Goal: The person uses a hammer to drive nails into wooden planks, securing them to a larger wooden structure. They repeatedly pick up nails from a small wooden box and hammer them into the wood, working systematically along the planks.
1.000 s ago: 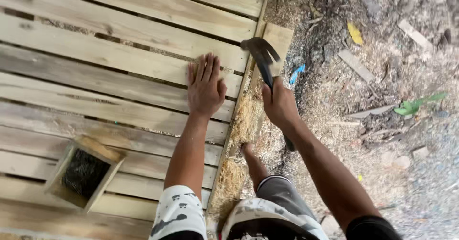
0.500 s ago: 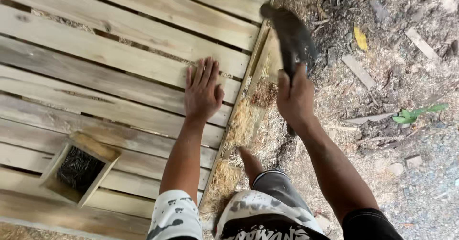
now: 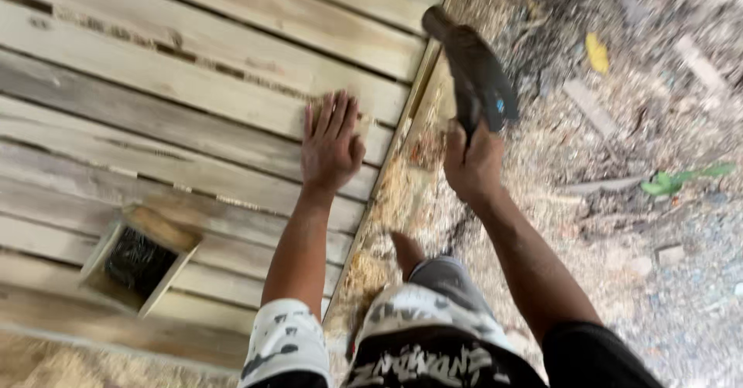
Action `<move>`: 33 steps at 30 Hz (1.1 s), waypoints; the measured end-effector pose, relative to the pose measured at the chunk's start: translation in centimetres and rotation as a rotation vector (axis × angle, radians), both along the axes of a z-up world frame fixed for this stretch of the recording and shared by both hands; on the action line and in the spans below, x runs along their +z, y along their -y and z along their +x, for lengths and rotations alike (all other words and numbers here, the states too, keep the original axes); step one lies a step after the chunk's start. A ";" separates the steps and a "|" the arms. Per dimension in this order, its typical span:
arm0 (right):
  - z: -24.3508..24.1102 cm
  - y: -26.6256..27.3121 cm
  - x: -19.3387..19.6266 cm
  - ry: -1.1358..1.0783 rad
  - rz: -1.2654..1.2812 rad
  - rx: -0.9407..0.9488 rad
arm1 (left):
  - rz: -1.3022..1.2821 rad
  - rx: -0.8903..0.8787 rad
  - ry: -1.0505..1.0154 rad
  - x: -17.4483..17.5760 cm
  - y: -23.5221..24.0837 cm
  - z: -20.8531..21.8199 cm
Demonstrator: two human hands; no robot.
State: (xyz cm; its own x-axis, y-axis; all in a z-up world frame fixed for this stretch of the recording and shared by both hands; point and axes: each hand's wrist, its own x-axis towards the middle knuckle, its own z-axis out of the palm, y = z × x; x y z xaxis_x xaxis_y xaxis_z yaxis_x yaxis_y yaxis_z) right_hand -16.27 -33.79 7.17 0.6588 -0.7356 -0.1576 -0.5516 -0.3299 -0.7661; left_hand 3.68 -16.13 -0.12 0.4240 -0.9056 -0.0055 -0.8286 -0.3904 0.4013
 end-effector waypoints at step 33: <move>3.3 6.1 2.1 0.504 -0.257 0.005 | 0.019 -0.014 -0.028 -0.6 0.7 0.7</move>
State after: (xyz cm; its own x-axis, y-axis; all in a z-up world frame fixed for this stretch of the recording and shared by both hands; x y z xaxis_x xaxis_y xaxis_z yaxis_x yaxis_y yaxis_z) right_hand -12.95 -39.86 9.30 0.6101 -0.7054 0.3608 -0.1364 -0.5421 -0.8292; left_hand 4.42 -16.88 -0.74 0.4110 -0.9110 -0.0341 -0.8224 -0.3867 0.4173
